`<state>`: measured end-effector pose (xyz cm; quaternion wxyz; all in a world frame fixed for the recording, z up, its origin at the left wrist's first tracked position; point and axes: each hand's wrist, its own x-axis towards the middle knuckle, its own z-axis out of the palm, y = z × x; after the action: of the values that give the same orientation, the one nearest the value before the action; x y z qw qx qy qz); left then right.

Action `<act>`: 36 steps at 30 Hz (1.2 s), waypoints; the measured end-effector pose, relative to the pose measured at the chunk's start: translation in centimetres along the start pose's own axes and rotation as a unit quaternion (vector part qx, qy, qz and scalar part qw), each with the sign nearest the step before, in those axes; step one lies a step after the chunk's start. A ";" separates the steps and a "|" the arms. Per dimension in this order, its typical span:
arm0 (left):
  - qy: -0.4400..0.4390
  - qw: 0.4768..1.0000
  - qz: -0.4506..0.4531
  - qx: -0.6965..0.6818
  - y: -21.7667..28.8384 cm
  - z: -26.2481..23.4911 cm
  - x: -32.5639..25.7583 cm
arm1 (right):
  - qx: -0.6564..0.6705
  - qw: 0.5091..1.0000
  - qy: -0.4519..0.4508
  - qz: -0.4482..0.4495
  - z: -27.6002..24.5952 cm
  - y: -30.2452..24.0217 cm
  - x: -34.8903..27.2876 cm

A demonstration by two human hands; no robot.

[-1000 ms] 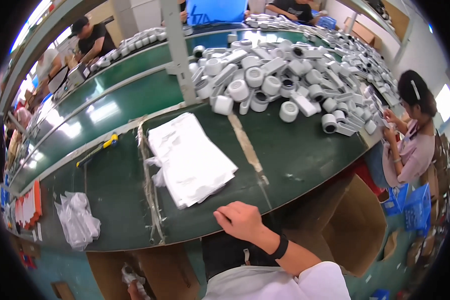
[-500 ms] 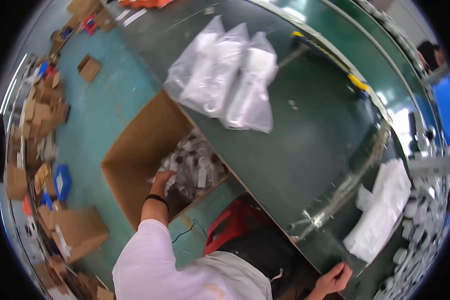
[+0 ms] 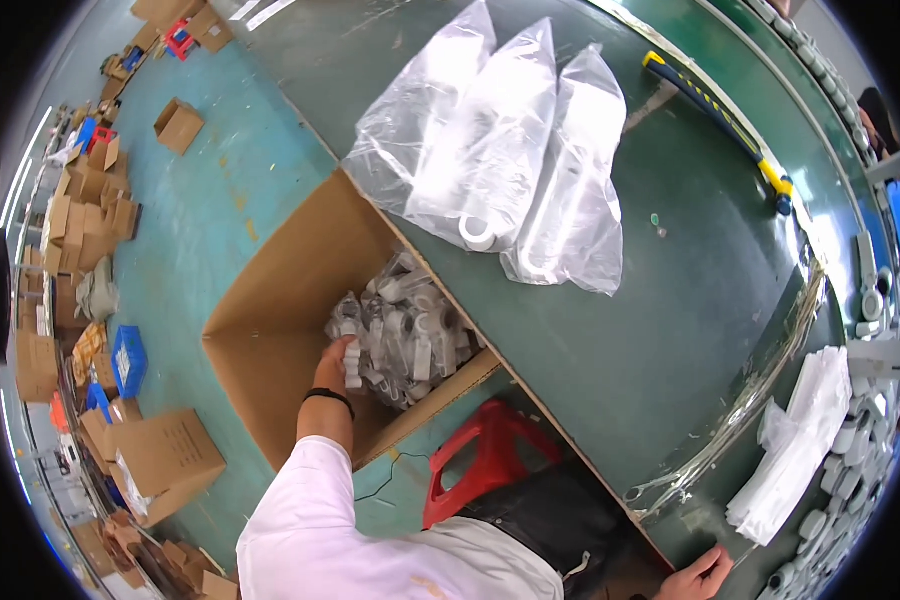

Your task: Packaging plastic components into clear plastic bags and placing them into a shipping box on an assembly line.

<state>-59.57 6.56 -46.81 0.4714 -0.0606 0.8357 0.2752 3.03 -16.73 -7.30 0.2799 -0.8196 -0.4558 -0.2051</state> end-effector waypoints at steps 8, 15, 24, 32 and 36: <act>0.007 0.997 -0.018 -0.080 -6.9 -4.8 7.6 | 0.038 0.993 -0.079 0.085 -0.6 7.2 -2.7; -0.053 0.997 0.048 -0.020 -2.9 2.2 2.2 | 0.010 0.996 -0.073 0.056 -1.6 6.3 -3.1; 0.103 0.880 0.450 0.110 10.5 -1.3 -5.6 | 0.043 0.994 -0.081 0.061 -0.2 -0.6 -0.6; -0.145 0.679 0.717 -0.066 13.1 3.2 -45.6 | 0.091 0.995 -0.029 0.039 -1.2 -0.1 1.0; -0.430 0.502 0.747 0.066 7.0 9.5 -60.2 | 0.107 0.994 -0.015 0.024 -1.9 0.5 1.0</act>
<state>-21.93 7.86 1.58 0.3945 0.7439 0.2801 0.4609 3.86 -17.51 -5.43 0.3640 -0.7986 -0.4598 -0.1358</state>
